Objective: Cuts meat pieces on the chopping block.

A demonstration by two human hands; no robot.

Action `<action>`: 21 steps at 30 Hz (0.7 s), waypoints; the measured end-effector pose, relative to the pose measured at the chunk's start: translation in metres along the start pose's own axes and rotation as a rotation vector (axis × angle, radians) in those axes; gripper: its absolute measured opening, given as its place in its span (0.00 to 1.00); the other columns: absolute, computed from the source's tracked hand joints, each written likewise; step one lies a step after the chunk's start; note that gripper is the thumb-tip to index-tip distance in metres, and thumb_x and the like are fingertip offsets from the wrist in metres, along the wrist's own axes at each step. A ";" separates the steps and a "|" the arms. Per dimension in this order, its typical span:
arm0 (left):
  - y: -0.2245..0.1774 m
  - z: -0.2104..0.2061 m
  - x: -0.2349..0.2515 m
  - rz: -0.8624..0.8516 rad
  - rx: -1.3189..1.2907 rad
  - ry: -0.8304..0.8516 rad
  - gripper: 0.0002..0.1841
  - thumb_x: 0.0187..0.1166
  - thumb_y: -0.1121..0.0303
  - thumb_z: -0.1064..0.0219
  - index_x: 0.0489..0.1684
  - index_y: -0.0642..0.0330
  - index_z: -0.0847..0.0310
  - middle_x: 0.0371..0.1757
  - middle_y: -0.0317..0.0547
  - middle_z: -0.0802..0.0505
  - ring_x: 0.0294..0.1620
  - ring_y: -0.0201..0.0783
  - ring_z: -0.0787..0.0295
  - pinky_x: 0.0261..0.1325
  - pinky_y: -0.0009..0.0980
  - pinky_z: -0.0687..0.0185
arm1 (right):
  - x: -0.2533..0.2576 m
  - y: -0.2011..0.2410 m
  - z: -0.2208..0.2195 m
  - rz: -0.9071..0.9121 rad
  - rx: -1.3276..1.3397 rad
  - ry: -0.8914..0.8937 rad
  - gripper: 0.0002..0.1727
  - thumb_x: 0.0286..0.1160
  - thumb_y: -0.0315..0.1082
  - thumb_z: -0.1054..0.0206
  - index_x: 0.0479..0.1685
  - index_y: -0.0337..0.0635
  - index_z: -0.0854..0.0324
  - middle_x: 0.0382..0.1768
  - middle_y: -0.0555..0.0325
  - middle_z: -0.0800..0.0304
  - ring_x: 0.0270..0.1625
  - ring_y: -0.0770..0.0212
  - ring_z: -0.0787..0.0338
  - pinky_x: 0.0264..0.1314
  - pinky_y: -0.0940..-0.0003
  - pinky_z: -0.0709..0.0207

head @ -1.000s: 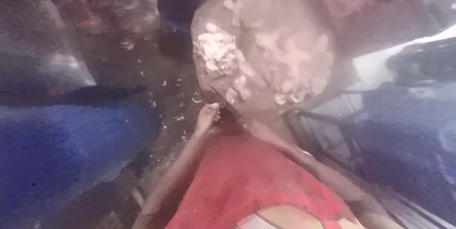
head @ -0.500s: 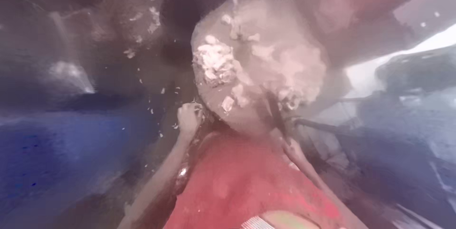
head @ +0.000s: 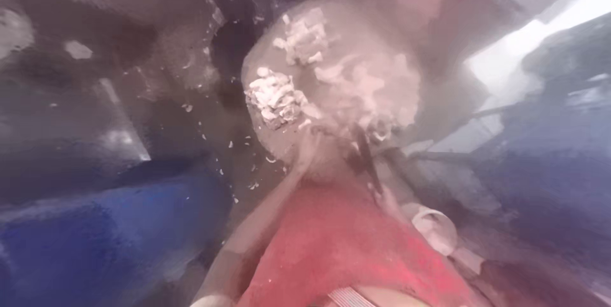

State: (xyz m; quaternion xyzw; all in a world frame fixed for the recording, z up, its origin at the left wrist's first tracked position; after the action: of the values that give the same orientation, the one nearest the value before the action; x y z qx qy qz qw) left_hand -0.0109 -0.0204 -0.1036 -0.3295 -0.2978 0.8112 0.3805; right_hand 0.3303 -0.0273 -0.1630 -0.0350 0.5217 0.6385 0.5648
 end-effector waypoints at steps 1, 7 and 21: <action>0.010 0.013 0.006 0.058 0.088 -0.067 0.26 0.89 0.50 0.42 0.81 0.54 0.29 0.66 0.57 0.12 0.59 0.53 0.10 0.62 0.55 0.14 | -0.001 0.000 0.001 0.026 -0.003 0.004 0.25 0.89 0.51 0.42 0.62 0.36 0.18 0.40 0.45 0.09 0.41 0.54 0.09 0.53 0.49 0.15; 0.023 0.035 0.021 0.067 0.306 0.029 0.24 0.82 0.50 0.31 0.63 0.60 0.17 0.55 0.61 0.09 0.55 0.57 0.09 0.61 0.59 0.16 | 0.009 -0.002 0.009 0.056 -0.054 0.042 0.26 0.88 0.54 0.41 0.66 0.41 0.17 0.48 0.44 0.07 0.51 0.51 0.07 0.63 0.46 0.16; 0.097 0.038 -0.059 0.277 0.012 -0.091 0.23 0.79 0.54 0.29 0.62 0.63 0.19 0.47 0.55 0.07 0.46 0.49 0.08 0.54 0.53 0.11 | -0.011 0.223 -0.012 0.404 -0.127 0.310 0.25 0.86 0.53 0.40 0.71 0.46 0.19 0.53 0.53 0.08 0.56 0.61 0.09 0.64 0.56 0.17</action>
State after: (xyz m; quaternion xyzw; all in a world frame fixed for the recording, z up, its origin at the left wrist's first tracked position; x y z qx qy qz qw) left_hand -0.0516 -0.1293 -0.1340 -0.3279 -0.2615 0.8719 0.2527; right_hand 0.1588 -0.0032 -0.0220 -0.0630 0.5576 0.7566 0.3358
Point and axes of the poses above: each hand's wrist, its own x-axis towards the middle knuckle, its own z-axis out of the back of the hand, y = z × x, the point moved 9 cm from there along x, towards the middle knuckle
